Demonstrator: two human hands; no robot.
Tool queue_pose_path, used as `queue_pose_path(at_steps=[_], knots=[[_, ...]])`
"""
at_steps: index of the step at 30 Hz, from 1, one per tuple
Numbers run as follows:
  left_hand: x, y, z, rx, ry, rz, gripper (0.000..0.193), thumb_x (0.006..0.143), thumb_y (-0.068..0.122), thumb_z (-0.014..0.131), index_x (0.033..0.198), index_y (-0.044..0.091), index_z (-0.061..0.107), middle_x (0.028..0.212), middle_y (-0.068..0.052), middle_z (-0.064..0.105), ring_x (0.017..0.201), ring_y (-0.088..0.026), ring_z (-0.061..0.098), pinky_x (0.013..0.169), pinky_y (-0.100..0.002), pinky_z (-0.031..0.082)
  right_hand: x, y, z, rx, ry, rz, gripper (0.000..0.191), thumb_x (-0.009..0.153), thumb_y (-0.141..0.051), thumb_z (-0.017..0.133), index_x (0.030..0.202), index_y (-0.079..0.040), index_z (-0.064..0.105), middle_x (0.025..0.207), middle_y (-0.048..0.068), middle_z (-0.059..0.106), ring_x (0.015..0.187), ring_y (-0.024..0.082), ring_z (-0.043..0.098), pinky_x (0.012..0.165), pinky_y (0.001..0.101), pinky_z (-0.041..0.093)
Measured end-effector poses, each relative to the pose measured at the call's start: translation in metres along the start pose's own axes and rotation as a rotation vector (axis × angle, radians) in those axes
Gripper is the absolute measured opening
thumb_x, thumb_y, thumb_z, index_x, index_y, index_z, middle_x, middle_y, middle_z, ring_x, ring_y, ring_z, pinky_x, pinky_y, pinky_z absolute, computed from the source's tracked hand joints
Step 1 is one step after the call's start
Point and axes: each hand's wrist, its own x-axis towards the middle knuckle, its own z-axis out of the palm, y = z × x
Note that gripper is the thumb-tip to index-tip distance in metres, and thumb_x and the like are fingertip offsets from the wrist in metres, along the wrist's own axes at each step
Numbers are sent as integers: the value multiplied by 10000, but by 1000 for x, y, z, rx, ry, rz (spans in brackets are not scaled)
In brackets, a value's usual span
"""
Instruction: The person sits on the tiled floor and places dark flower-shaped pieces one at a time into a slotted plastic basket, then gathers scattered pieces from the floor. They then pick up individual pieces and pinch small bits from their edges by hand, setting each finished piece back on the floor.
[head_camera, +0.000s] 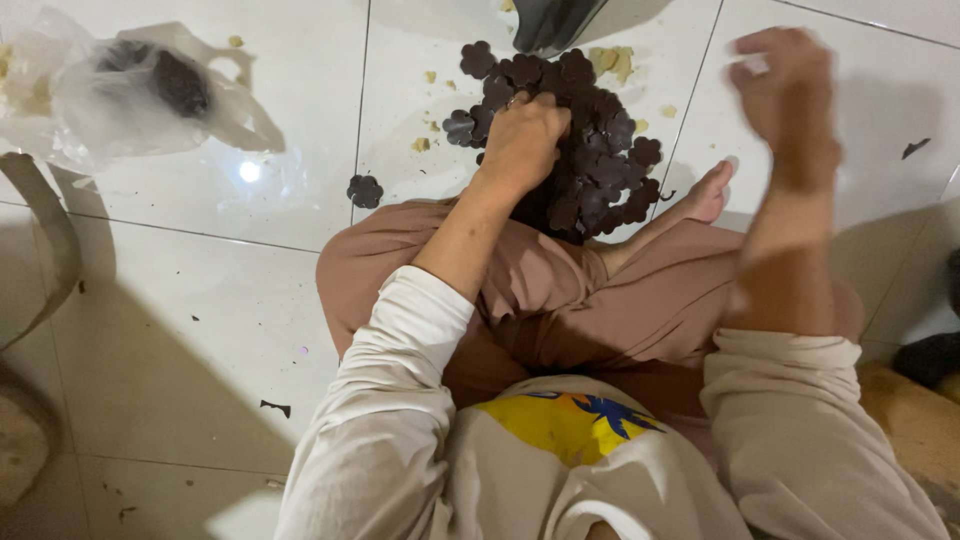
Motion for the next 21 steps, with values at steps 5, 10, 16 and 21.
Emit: queue_pose_path(at_steps=[5,10,16,21], knots=[[2,-3,2,77,-63,-28,145,661,20,758,770,109,721,934,-92,701,914,-337,686,734,-450,559,-11,-81,27,136,-384,29,313,891,-267,807,1157,-115,746,1315,132,653,1174,296,624,1004,444,478],[5,-5,-6,-34,-78,-99,78,736,78,785,761,110,719,870,-108,729,865,-332,707,729,-444,551,-18,-100,24,173,-443,-10,312,869,-245,804,1141,-99,759,1169,131,709,1104,272,670,934,432,539],[15,-2,-12,-655,-24,-268,141,817,158,831,862,68,732,813,-50,757,735,-159,715,691,-301,563,-15,-96,28,467,-478,7,304,880,-179,802,1132,-31,718,1019,72,749,969,166,710,852,306,571],[22,4,-13,-1232,32,-155,166,882,121,807,965,4,724,875,3,735,780,-64,666,711,-233,556,-12,-92,28,692,-456,61,221,928,-76,756,1121,-1,679,965,72,726,847,115,703,760,255,589]])
